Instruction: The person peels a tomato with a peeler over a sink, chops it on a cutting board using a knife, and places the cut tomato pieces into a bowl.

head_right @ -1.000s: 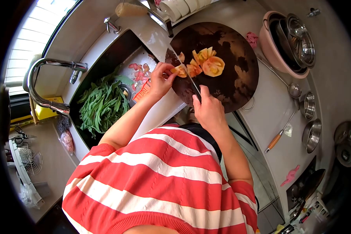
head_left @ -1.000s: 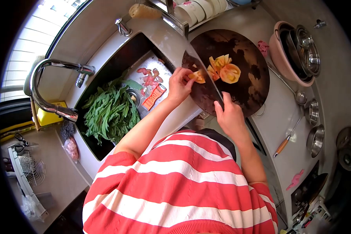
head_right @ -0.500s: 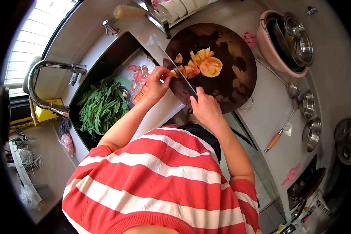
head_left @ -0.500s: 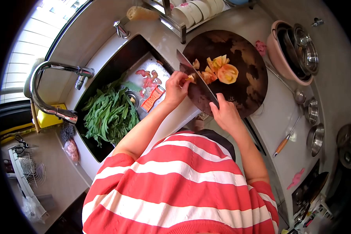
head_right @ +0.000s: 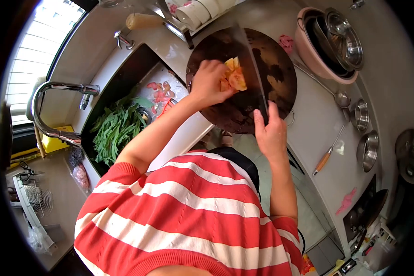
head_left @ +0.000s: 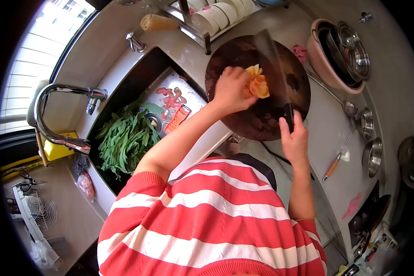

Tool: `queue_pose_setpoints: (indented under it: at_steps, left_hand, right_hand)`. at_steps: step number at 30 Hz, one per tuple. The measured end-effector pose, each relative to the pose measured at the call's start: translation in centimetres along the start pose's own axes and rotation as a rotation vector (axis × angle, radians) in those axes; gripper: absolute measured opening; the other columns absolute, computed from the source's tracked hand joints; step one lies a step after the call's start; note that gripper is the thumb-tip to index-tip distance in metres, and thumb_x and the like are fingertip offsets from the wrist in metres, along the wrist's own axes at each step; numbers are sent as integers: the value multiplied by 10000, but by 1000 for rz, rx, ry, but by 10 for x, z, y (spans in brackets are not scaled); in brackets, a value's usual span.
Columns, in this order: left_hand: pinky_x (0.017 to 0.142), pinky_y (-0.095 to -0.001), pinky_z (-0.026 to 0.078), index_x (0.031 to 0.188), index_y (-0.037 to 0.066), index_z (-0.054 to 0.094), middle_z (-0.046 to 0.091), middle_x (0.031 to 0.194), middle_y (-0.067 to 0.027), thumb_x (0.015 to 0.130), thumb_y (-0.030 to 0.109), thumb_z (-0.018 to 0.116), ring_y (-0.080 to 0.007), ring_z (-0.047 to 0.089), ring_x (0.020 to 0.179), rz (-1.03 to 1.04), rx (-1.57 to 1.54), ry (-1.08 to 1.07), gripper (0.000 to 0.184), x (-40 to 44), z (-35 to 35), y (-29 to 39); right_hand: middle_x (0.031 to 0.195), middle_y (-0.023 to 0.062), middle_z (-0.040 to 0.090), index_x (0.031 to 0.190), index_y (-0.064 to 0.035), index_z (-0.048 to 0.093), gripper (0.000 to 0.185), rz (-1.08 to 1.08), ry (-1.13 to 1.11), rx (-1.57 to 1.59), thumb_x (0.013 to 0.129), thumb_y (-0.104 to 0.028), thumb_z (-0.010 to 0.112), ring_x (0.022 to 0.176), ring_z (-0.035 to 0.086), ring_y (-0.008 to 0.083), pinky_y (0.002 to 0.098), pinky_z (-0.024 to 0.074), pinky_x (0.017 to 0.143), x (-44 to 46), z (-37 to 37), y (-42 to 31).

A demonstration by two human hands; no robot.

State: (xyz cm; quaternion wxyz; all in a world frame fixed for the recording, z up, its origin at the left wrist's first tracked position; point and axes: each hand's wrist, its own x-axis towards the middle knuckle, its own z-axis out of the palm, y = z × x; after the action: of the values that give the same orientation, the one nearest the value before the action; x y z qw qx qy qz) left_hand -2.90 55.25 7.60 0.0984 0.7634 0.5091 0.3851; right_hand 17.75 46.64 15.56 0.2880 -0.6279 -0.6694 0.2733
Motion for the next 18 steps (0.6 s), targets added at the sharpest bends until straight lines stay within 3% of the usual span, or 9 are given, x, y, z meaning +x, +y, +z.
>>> queue_pose_setpoints:
  at_steps: [1, 5, 8, 9, 12, 14, 16, 17, 18]
  left_hand:
    - [884, -429, 410, 1060, 109, 609, 574, 1083, -84, 588, 247, 775, -310, 487, 1084, 70, 29, -83, 518, 11, 4, 12]
    - [921, -406, 376, 1135, 117, 615, 572, 1129, -56, 579, 227, 779, -290, 473, 1110, 237, 178, -369, 590, 38, 45, 7]
    - [856, -389, 396, 998, 127, 663, 583, 977, -65, 560, 238, 775, -283, 505, 1007, 242, 31, -321, 466, 41, 54, -4]
    - [736, -403, 444, 876, 98, 665, 611, 888, -95, 573, 200, 762, -294, 570, 822, 246, 87, -343, 334, 46, 58, -2]
    - [599, -416, 445, 803, 75, 647, 629, 829, -132, 597, 182, 747, -307, 566, 619, 124, -77, -395, 253, 44, 47, -8]
    - [594, -325, 485, 905, 37, 635, 651, 858, -102, 674, 158, 780, -204, 599, 618, -264, -594, -236, 299, 40, 30, -5]
    - [636, -274, 509, 979, 26, 627, 649, 865, -73, 704, 153, 803, -146, 613, 684, -478, -889, 223, 351, 35, 22, -7]
    - [674, -273, 525, 1042, 28, 621, 644, 921, -57, 728, 154, 795, -133, 619, 763, -533, -957, 283, 380, 31, 10, -15]
    - [711, -271, 542, 1105, 29, 615, 639, 977, -41, 753, 154, 787, -119, 626, 842, -587, -1028, 340, 411, 28, -9, -24]
  right_hand:
    - [852, 220, 651, 1149, -3, 525, 320, 3, 27, 46, 930, -230, 582, 794, 642, 399, 404, 497, 682, -1, -5, 3]
    - [772, 119, 620, 1143, 3, 534, 319, 35, 119, 62, 935, -233, 587, 674, 594, 223, 328, 480, 653, -8, -20, 19]
    - [741, 79, 586, 1135, 8, 538, 316, 77, 144, 134, 936, -232, 589, 660, 547, 167, 303, 467, 640, -15, -26, 24]
    - [736, 72, 577, 1131, 10, 539, 316, 116, 140, 169, 936, -233, 590, 660, 538, 161, 299, 463, 638, -18, -26, 26]
    - [729, 66, 569, 1124, 8, 543, 310, 128, 127, 202, 937, -235, 590, 662, 532, 154, 293, 461, 639, -22, -21, 36]
    - [733, 69, 577, 1124, 3, 544, 306, 91, 97, 182, 937, -235, 589, 664, 536, 156, 295, 462, 641, -19, -19, 35]
    - [741, 77, 592, 1125, -1, 544, 304, 53, 52, 148, 937, -235, 589, 666, 542, 159, 300, 464, 641, -17, -19, 24]
    - [787, 115, 635, 1128, -10, 542, 294, 50, 21, 148, 932, -224, 589, 685, 596, 202, 328, 475, 649, -18, -16, 19]
    - [809, 166, 655, 1103, -14, 540, 284, -32, -2, 171, 916, -219, 600, 699, 641, 313, 371, 486, 641, -16, -10, 18]
